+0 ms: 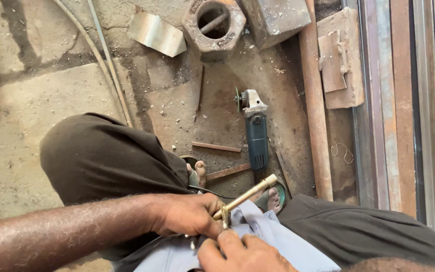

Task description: The person sits on the ground and cuts a corrugated metal sheet with an angle grinder, producing sparks until a cut piece falls away. They then pick up a small brass fitting, work it by hand, and grind it against a hexagonal metal block with the angle grinder, producing sparks as they shape it.

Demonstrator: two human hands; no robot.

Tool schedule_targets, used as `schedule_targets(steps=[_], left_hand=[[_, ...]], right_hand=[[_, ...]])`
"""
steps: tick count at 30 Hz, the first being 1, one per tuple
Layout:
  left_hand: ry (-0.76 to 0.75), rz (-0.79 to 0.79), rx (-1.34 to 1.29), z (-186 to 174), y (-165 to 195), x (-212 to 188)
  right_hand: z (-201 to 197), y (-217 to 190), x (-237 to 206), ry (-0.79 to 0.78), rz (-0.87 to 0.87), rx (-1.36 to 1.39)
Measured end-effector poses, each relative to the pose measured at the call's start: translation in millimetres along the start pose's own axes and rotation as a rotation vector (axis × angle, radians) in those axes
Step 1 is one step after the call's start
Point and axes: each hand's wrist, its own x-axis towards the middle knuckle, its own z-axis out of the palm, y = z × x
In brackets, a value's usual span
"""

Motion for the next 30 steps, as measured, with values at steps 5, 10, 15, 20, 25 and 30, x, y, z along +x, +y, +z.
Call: schedule_targets(steps=[5, 10, 15, 20, 25, 30], left_hand=[[0.185, 0.046, -0.103, 15.8, 0.8, 2.4], [0.244, 0.104, -0.194, 14.1, 2.1, -10.7], [0.087, 0.096, -0.068, 4.7, 6.5, -37.1], [0.114, -0.097, -0.256, 11.5, 7.1, -41.9], [0.075, 0.021, -0.244, 8.5, -2.2, -40.5], [0.021, 0.057, -0.313, 5.1, -13.1, -40.7]], right_hand=[[-9.2, 18.4, 4.8, 0.186, -0.463, -0.283], [-20.9, 17.6, 2.7, 0.255, -0.470, -0.211], [-42.7, 20.5, -3.0, 0.210, -0.463, -0.245], [-38.4, 19.3, 5.2, 0.280, -0.375, -0.179], [-31.9, 17.2, -1.6, 0.329, -0.357, -0.212], [-27.5, 9.3, -7.4, 0.249, -0.360, -0.136]])
